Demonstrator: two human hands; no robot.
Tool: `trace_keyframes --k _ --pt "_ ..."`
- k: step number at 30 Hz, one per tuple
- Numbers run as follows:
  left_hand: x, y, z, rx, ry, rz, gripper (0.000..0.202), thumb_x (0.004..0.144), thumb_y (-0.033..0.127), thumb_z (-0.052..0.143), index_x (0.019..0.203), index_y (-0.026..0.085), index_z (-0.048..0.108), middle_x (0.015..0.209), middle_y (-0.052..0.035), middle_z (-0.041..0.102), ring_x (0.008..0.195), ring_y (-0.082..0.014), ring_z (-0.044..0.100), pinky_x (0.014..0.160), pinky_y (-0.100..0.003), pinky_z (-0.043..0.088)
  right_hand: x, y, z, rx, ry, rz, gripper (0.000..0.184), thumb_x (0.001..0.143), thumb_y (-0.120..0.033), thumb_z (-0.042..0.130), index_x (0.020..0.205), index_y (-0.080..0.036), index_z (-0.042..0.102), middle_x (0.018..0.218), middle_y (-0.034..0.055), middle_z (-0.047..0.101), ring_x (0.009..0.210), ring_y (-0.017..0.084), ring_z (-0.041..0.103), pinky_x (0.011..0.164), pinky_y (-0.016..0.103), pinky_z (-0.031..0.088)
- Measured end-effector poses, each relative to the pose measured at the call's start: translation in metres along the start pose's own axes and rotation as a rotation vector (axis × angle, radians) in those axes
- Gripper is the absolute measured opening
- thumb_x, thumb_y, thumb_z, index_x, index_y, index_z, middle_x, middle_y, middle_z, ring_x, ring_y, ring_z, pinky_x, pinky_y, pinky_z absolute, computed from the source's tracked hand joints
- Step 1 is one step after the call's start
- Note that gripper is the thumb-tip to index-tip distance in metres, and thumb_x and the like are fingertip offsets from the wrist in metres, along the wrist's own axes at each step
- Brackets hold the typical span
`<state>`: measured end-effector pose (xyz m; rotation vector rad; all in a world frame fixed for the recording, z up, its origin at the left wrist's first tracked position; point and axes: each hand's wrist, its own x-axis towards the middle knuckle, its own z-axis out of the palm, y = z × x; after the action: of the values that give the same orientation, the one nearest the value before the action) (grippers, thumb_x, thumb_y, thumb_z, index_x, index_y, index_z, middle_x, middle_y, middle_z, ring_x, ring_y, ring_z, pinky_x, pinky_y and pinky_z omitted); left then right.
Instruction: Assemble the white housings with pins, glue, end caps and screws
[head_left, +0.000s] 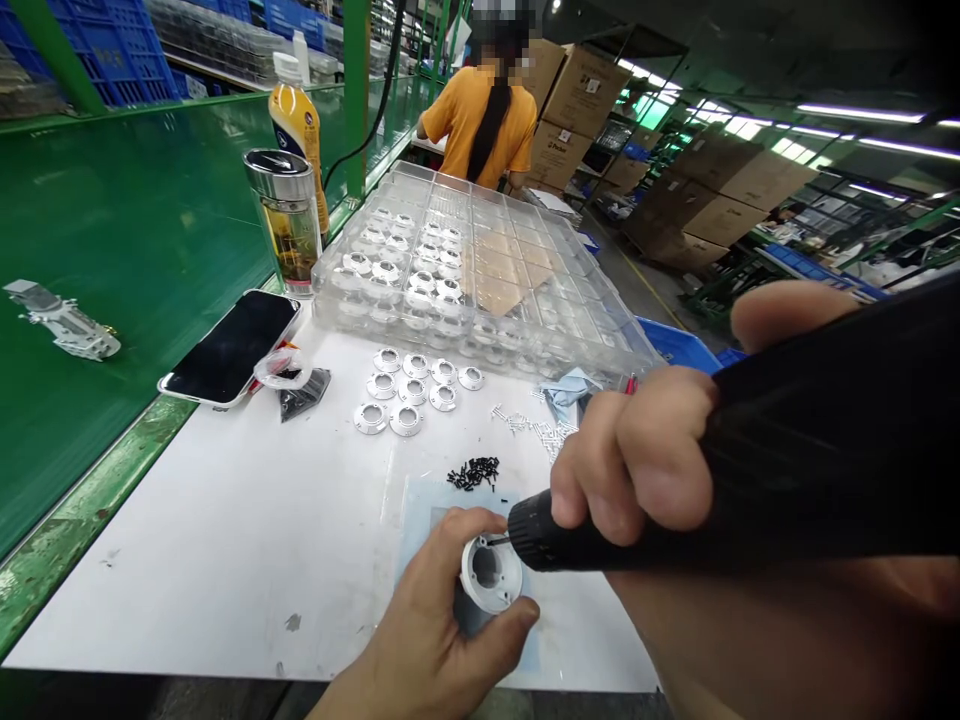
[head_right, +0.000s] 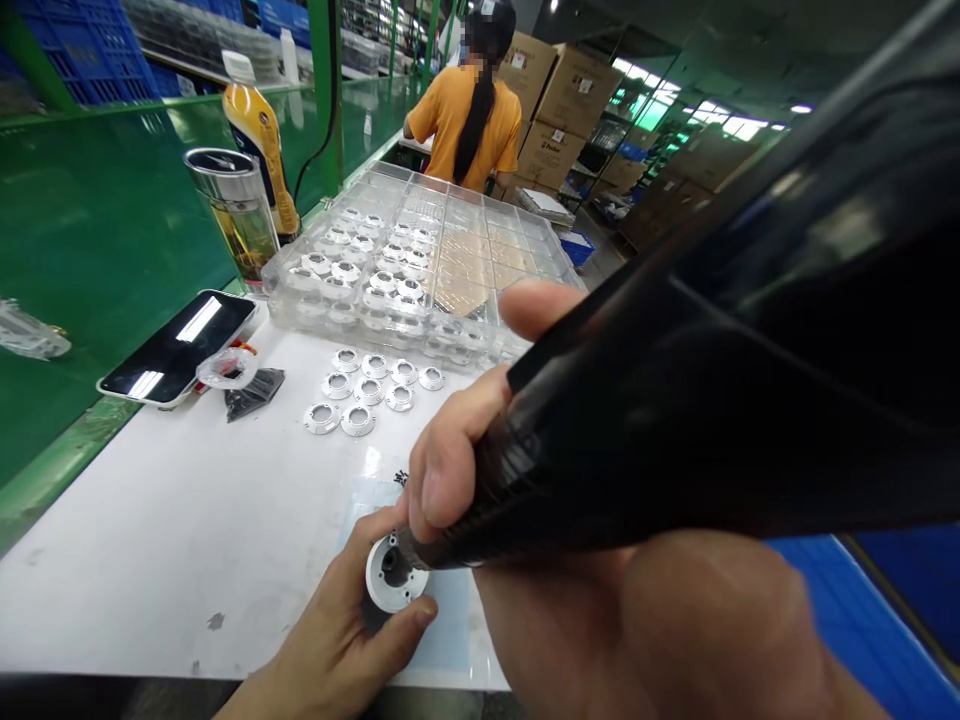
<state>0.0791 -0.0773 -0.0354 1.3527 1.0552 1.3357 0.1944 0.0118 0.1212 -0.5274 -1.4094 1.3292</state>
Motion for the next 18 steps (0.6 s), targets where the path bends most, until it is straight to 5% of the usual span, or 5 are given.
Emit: trace_keyframes --k 7,11,18 --pt "0.0007 0.0026 -0.0003 -0.008 -0.011 -0.020 0.040 0.096 0.032 0.065 0.132 0.036 0.047 0.122 -0.0016 0.064 0.111 -0.0239 0.062 0.089 -0.036 0.051 0.0041 0.0036 0.0069 0.030 -0.062 0.015 0.031 0.104 -0.051 0.050 0.114 -0.026 0.068 0.065 0.0025 0.066 0.052 0.019 0.060 0.051 0.036 0.053" --pt "0.0002 0.0013 0.0002 -0.017 -0.021 -0.046 0.039 0.096 0.032 0.064 0.132 0.032 0.047 0.122 -0.0033 0.063 0.111 -0.0244 0.062 0.092 -0.038 0.050 0.0029 0.0062 0.0063 0.051 -0.060 0.067 0.033 0.098 -0.058 0.059 0.111 -0.029 0.069 0.065 0.0022 0.065 0.050 0.020 0.058 0.049 0.037 0.051" --pt "-0.0003 0.0026 0.0004 -0.009 -0.013 -0.038 0.040 0.096 0.031 0.065 0.133 0.033 0.048 0.124 -0.0027 0.063 0.113 -0.0239 0.061 0.093 -0.037 0.050 0.0008 0.0086 -0.0001 0.066 -0.124 0.050 0.034 0.101 -0.054 0.054 0.110 -0.027 0.073 0.062 0.0036 0.066 0.048 0.020 0.058 0.048 0.038 0.049"
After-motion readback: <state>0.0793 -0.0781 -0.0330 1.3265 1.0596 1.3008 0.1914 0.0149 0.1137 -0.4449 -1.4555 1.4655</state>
